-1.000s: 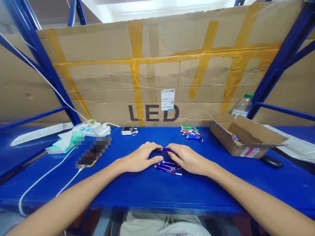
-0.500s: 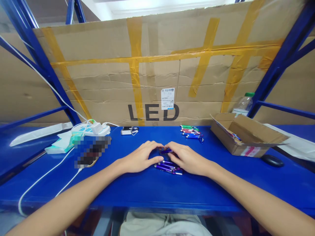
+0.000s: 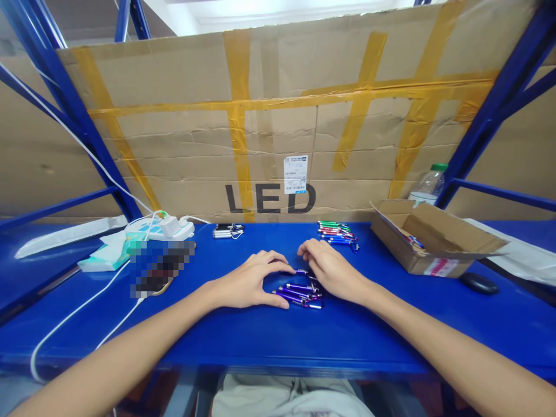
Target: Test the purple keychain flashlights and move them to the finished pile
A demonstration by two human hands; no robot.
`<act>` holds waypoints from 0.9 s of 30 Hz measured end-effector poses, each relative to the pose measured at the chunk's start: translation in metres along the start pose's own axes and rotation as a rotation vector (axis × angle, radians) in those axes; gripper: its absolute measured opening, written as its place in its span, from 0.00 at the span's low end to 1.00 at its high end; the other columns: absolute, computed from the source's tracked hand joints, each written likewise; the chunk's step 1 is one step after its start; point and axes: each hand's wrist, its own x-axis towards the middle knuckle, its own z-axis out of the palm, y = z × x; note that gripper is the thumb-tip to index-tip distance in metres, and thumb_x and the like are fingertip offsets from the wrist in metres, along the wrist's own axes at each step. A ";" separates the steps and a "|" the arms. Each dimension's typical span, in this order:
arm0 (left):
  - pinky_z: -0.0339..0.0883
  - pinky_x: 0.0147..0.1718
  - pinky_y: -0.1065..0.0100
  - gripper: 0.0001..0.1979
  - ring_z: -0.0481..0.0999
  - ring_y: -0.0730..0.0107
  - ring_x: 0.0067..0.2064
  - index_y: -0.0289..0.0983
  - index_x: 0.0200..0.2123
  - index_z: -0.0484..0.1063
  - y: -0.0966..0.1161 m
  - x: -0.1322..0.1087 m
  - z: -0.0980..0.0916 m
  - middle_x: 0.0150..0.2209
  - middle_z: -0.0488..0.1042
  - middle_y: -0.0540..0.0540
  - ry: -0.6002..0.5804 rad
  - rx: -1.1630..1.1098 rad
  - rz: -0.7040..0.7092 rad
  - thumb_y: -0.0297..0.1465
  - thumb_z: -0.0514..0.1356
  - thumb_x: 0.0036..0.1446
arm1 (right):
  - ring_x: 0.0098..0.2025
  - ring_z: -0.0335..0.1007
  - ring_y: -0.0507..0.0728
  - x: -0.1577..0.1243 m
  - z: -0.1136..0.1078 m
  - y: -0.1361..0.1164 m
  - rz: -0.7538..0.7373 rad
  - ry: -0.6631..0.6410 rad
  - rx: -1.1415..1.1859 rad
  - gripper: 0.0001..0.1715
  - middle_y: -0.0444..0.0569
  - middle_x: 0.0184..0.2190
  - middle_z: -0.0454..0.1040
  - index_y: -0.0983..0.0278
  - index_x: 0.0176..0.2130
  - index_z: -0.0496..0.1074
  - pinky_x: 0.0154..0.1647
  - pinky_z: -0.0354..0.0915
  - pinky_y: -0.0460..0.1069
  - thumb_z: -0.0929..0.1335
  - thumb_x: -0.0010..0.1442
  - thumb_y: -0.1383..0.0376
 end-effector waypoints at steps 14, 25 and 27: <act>0.60 0.69 0.45 0.20 0.66 0.46 0.71 0.50 0.59 0.80 0.000 0.001 0.003 0.71 0.68 0.43 -0.030 0.021 0.031 0.46 0.68 0.67 | 0.33 0.74 0.56 0.006 -0.003 -0.018 0.115 -0.105 0.183 0.18 0.41 0.28 0.79 0.60 0.44 0.72 0.40 0.62 0.49 0.60 0.64 0.77; 0.64 0.63 0.52 0.18 0.75 0.53 0.63 0.45 0.57 0.78 -0.007 0.002 0.001 0.64 0.75 0.45 0.043 0.135 -0.021 0.45 0.67 0.69 | 0.42 0.74 0.59 0.008 -0.004 -0.016 0.209 -0.114 -0.038 0.18 0.49 0.39 0.81 0.62 0.45 0.76 0.44 0.61 0.51 0.61 0.69 0.77; 0.65 0.61 0.53 0.17 0.75 0.53 0.61 0.45 0.57 0.77 -0.009 0.003 0.000 0.62 0.77 0.45 0.056 0.163 -0.046 0.45 0.66 0.69 | 0.45 0.73 0.59 0.007 -0.004 -0.015 0.141 -0.077 -0.021 0.16 0.50 0.41 0.80 0.62 0.45 0.75 0.46 0.63 0.52 0.61 0.69 0.76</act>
